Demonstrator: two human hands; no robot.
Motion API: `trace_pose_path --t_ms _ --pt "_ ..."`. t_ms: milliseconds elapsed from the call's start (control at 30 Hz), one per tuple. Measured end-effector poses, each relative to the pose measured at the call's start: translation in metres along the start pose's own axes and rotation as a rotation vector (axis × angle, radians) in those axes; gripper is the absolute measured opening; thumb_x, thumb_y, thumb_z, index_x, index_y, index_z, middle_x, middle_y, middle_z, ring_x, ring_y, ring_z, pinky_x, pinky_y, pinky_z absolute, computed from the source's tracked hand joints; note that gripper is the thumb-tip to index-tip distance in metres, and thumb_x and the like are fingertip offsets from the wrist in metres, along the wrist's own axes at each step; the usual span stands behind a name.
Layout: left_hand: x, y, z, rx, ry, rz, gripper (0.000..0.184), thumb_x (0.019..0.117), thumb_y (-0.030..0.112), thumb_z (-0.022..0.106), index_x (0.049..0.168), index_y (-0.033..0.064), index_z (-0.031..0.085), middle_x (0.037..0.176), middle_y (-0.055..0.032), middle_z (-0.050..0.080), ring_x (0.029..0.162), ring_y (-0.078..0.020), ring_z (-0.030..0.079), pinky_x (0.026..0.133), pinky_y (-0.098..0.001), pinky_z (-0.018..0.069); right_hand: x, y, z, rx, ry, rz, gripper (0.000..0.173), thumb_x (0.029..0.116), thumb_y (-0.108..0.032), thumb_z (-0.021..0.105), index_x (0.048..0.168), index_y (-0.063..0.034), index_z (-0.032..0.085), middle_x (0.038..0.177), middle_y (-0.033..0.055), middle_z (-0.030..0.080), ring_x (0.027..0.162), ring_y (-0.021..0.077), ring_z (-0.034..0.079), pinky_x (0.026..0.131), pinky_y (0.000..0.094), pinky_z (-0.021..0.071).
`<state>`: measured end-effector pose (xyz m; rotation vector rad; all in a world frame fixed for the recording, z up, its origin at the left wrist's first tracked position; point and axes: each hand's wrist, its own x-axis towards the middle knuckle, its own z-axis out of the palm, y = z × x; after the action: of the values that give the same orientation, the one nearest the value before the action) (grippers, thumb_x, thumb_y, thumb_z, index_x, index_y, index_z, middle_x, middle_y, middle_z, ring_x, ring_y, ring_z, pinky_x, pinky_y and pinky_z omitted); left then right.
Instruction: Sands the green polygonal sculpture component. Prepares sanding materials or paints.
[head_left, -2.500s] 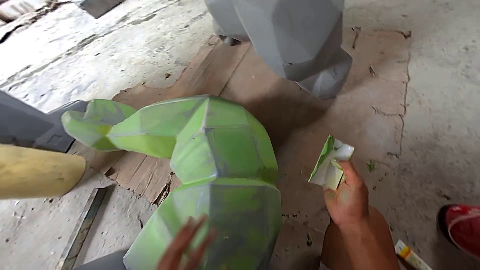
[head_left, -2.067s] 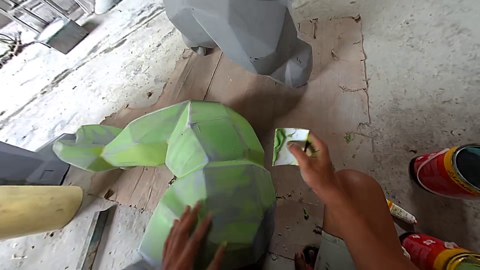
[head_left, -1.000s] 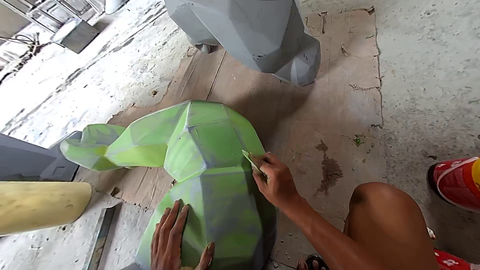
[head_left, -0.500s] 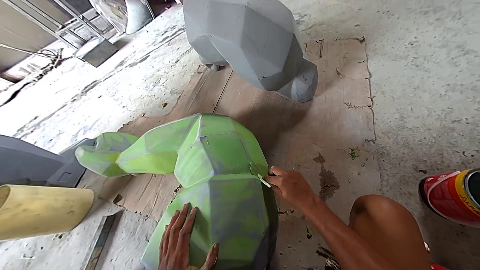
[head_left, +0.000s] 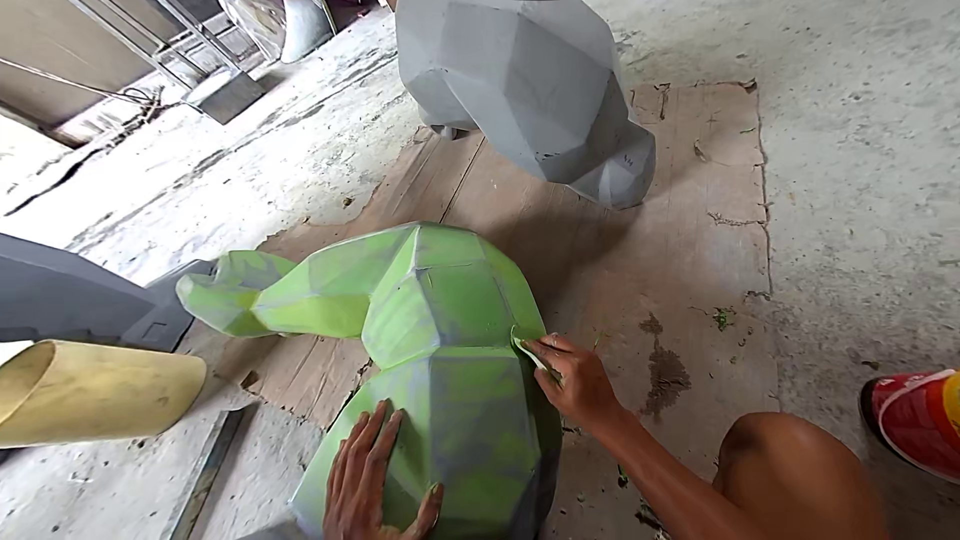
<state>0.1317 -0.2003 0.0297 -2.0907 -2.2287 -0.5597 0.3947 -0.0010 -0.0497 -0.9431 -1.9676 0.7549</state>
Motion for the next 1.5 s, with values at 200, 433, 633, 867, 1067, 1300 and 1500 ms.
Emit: trace_pose_path --t_ms 200,433,633,867,1067,1300,1500 --pt "0.0 -0.001 0.001 -0.002 -0.004 0.003 0.098 0.0829 0.076 0.053 0.155 0.0096 0.044 0.161 -0.018 0.039 0.152 -0.036 0.03 0.125 -0.0577 0.0201 0.015 0.001 -0.002 0.038 0.123 0.047 0.031 0.0921 -0.014 0.068 0.122 -0.0156 0.076 0.118 -0.0007 0.073 0.103 0.0077 0.07 0.084 0.031 0.0618" --pt "0.0 0.003 0.002 0.003 0.009 -0.021 0.098 0.0813 0.076 0.055 0.155 0.0121 0.044 0.162 -0.0153 0.038 0.153 -0.0344 0.03 0.124 -0.0583 0.0205 0.005 0.0 0.002 -0.152 -0.046 -0.007 0.031 0.095 -0.017 0.066 0.124 -0.0208 0.076 0.119 -0.0012 0.072 0.103 0.0102 0.07 0.084 0.0321 0.0611" --pt "0.001 0.002 0.007 0.004 0.041 -0.018 0.097 0.08 0.076 0.057 0.155 0.0166 0.044 0.162 -0.0096 0.04 0.153 -0.0313 0.031 0.124 -0.0571 0.0222 0.012 0.018 -0.031 -0.273 -0.206 -0.134 0.027 0.099 -0.026 0.058 0.117 -0.0259 0.077 0.112 -0.0043 0.074 0.1 0.0097 0.07 0.083 0.0334 0.0603" --pt "0.0 0.004 0.01 -0.012 0.088 -0.035 0.094 0.08 0.077 0.055 0.155 0.0206 0.046 0.162 -0.0057 0.041 0.152 -0.0297 0.032 0.124 -0.0578 0.0242 0.054 -0.026 -0.033 -0.276 -0.129 -0.014 0.04 0.097 -0.019 0.062 0.135 -0.0272 0.069 0.123 -0.0009 0.069 0.104 0.0123 0.069 0.082 0.0372 0.0616" --pt "0.0 0.005 0.011 -0.032 0.113 -0.039 0.093 0.0792 0.077 0.056 0.153 0.0208 0.048 0.161 -0.0057 0.043 0.151 -0.0294 0.034 0.124 -0.0573 0.0254 0.03 -0.046 -0.012 -0.361 -0.221 -0.009 0.038 0.0964 -0.023 0.061 0.132 -0.0284 0.071 0.124 0.0034 0.066 0.111 0.0183 0.066 0.087 0.0363 0.0596" --pt "0.0 0.004 0.012 -0.034 0.106 -0.038 0.093 0.0781 0.077 0.058 0.153 0.0224 0.048 0.161 -0.0051 0.042 0.151 -0.0291 0.034 0.124 -0.0573 0.0252 0.044 -0.02 -0.04 0.102 -0.292 -0.007 0.03 0.0972 -0.019 0.056 0.116 -0.0269 0.078 0.109 -0.0085 0.071 0.103 0.0038 0.067 0.088 0.0327 0.0599" --pt "0.0 0.005 0.011 -0.042 0.095 -0.044 0.094 0.0788 0.077 0.056 0.154 0.0226 0.047 0.161 -0.0055 0.042 0.152 -0.0292 0.034 0.124 -0.0585 0.0245 0.055 0.04 -0.052 -0.058 -0.144 -0.515 0.025 0.0952 -0.018 0.064 0.116 -0.0188 0.078 0.121 -0.0027 0.073 0.119 0.011 0.065 0.103 0.0369 0.0544"
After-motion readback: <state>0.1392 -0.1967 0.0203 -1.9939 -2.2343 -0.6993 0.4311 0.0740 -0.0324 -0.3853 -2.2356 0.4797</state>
